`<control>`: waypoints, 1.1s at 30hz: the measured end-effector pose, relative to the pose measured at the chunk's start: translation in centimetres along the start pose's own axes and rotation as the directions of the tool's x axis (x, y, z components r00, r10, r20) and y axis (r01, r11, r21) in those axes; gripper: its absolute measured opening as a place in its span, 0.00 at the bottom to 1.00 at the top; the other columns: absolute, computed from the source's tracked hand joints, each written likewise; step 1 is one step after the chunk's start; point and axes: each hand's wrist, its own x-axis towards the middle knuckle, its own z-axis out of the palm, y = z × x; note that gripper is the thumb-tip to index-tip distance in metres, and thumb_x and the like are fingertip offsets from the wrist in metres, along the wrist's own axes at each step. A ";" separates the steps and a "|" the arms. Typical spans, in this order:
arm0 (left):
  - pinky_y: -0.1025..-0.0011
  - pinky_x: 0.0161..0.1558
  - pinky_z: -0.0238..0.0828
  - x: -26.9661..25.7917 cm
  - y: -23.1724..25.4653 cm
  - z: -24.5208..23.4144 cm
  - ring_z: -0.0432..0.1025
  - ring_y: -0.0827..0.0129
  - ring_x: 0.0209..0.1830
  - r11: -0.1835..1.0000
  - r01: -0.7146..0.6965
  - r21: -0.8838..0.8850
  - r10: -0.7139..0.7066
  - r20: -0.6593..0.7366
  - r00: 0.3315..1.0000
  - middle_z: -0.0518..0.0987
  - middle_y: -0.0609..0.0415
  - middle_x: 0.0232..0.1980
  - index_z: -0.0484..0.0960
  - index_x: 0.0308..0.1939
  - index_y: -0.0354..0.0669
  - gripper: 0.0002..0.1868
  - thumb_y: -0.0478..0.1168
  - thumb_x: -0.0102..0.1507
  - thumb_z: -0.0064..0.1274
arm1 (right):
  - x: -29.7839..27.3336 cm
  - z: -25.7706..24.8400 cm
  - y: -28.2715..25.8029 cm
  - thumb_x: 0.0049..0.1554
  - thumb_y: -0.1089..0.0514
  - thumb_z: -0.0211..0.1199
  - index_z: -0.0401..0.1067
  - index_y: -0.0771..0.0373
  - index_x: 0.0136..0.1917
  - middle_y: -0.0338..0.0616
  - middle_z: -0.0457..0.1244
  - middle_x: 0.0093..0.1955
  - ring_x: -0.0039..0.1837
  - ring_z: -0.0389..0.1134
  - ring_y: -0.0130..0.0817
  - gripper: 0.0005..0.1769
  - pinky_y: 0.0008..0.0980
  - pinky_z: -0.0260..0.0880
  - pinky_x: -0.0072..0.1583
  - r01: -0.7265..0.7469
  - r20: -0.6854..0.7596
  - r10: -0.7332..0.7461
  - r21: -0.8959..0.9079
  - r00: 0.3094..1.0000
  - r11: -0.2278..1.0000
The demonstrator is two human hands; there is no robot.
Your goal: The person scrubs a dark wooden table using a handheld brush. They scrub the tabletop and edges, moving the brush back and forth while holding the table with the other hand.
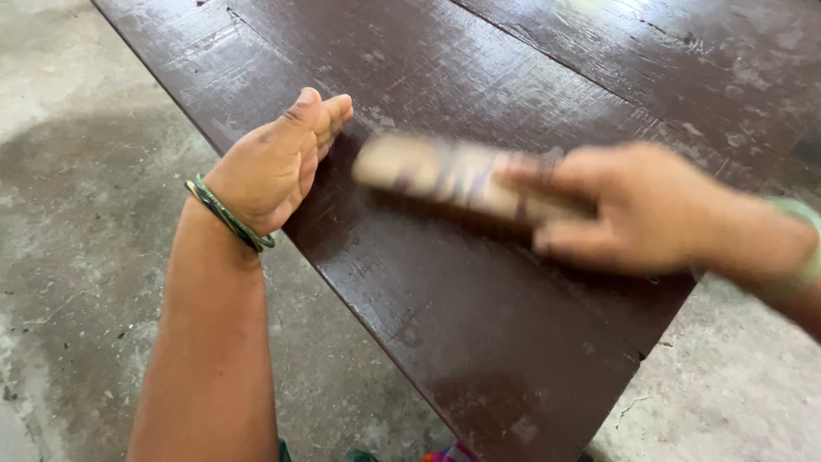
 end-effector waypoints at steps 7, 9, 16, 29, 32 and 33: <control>0.66 0.79 0.34 -0.1 0.0 0.5 0.42 0.59 0.85 1.000 0.020 -0.002 -0.021 -0.047 0.999 0.52 0.38 0.83 0.54 0.76 0.24 0.40 0.58 0.72 0.30 | 5.0 -3.0 2.7 0.61 0.36 0.60 0.56 0.41 0.84 0.59 0.69 0.38 0.41 0.70 0.47 0.41 0.41 0.69 0.47 -0.447 -0.149 0.421 -0.277 0.895 0.851; 0.66 0.79 0.35 -0.1 0.0 0.5 0.43 0.60 0.85 1.000 0.024 -0.004 -0.024 -0.042 0.999 0.53 0.38 0.83 0.54 0.76 0.24 0.40 0.57 0.72 0.30 | 4.0 -2.1 1.9 0.58 0.33 0.60 0.54 0.42 0.84 0.51 0.66 0.39 0.39 0.69 0.41 0.45 0.38 0.72 0.44 -0.351 -0.014 0.358 -0.234 0.934 0.907; 0.67 0.78 0.47 0.0 1.1 2.1 0.56 0.63 0.82 0.947 0.191 0.257 -0.157 -0.147 0.977 0.65 0.48 0.80 0.65 0.74 0.33 0.38 0.59 0.70 0.33 | -3.8 0.6 -0.9 0.49 0.27 0.63 0.50 0.24 0.81 0.35 0.65 0.42 0.39 0.68 0.30 0.50 0.35 0.74 0.45 -0.224 0.252 0.297 -0.281 0.921 0.933; 0.31 0.72 0.16 1.2 2.3 9.0 0.26 0.64 0.83 0.064 0.370 0.927 -0.297 -0.336 0.894 0.33 0.59 0.84 0.39 0.80 0.56 0.47 0.72 0.63 0.29 | 0.2 -0.6 9.7 0.59 0.28 0.57 0.55 0.39 0.85 0.55 0.70 0.48 0.48 0.73 0.47 0.45 0.41 0.75 0.54 -0.567 -0.153 0.547 -0.287 0.823 0.772; 0.29 0.71 0.17 1.3 2.3 9.3 0.26 0.63 0.83 0.054 0.382 0.923 -0.289 -0.352 0.890 0.33 0.59 0.84 0.39 0.80 0.54 0.48 0.73 0.63 0.29 | -4.5 1.1 4.8 0.55 0.32 0.61 0.48 0.34 0.84 0.39 0.65 0.43 0.44 0.69 0.34 0.48 0.31 0.74 0.49 -0.441 0.112 0.476 -0.241 0.872 0.865; 0.29 0.70 0.17 1.5 2.2 9.5 0.25 0.63 0.83 0.046 0.388 0.920 -0.285 -0.360 0.888 0.33 0.58 0.84 0.38 0.80 0.53 0.49 0.73 0.63 0.29 | -6.1 1.8 3.6 0.52 0.33 0.62 0.53 0.36 0.82 0.40 0.65 0.42 0.42 0.69 0.33 0.48 0.33 0.73 0.45 -0.352 -0.011 0.358 -0.225 0.933 0.909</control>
